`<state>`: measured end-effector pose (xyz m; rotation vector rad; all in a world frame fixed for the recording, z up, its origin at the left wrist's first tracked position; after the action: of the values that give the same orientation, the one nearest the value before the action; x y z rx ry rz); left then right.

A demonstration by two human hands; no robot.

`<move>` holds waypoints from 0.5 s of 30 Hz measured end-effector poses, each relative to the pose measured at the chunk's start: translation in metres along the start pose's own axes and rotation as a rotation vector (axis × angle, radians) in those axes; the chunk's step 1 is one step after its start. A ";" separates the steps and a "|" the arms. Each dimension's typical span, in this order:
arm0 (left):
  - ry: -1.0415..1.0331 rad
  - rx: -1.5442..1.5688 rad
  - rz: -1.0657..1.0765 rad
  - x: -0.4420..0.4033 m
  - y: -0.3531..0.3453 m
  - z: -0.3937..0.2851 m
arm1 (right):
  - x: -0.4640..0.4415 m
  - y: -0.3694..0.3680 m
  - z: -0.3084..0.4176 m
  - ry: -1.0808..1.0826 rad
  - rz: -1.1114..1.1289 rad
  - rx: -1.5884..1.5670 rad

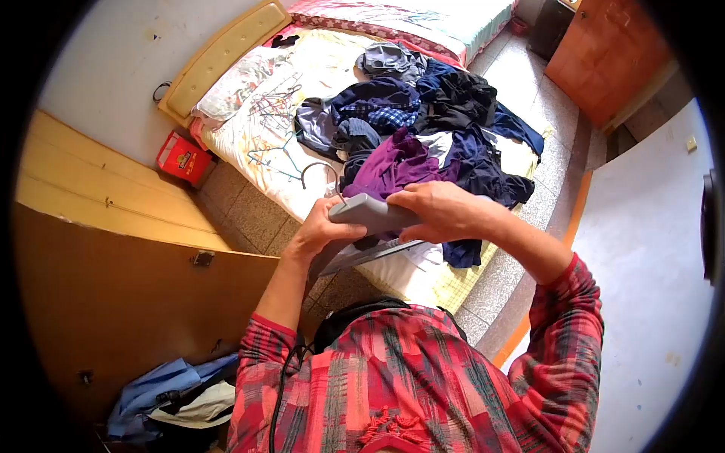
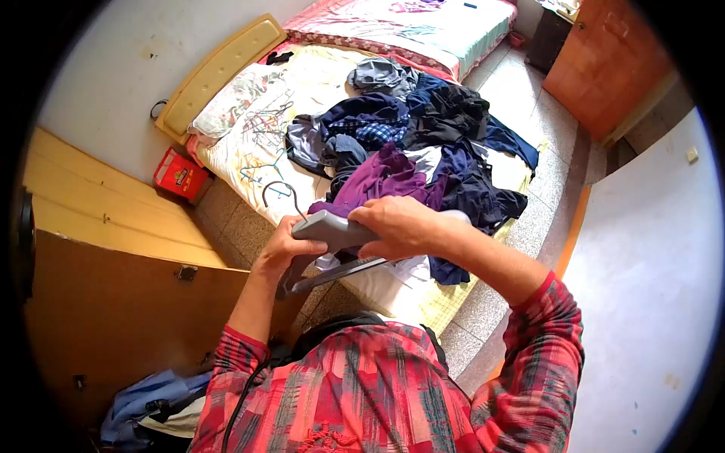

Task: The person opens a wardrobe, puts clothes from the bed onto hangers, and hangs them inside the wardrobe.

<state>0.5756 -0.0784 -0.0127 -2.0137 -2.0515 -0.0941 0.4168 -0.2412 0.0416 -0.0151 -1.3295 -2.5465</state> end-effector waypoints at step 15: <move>-0.223 -0.260 -0.022 -0.003 0.025 -0.024 | 0.049 0.017 -0.009 -0.120 0.242 -0.876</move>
<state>0.6039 -0.0857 0.0059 -2.2442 -2.3016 -0.1536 0.3746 -0.2689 0.0561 -0.4647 -0.1325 -2.7084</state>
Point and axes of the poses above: each hand's wrist, its own x-axis away from the middle knuckle, its own y-axis out of the back of the hand, z = x × y, the point moved 2 cm from there along -x, towards the middle knuckle, and after that the axes turned 14 degrees about z, right-handed, at the moved point
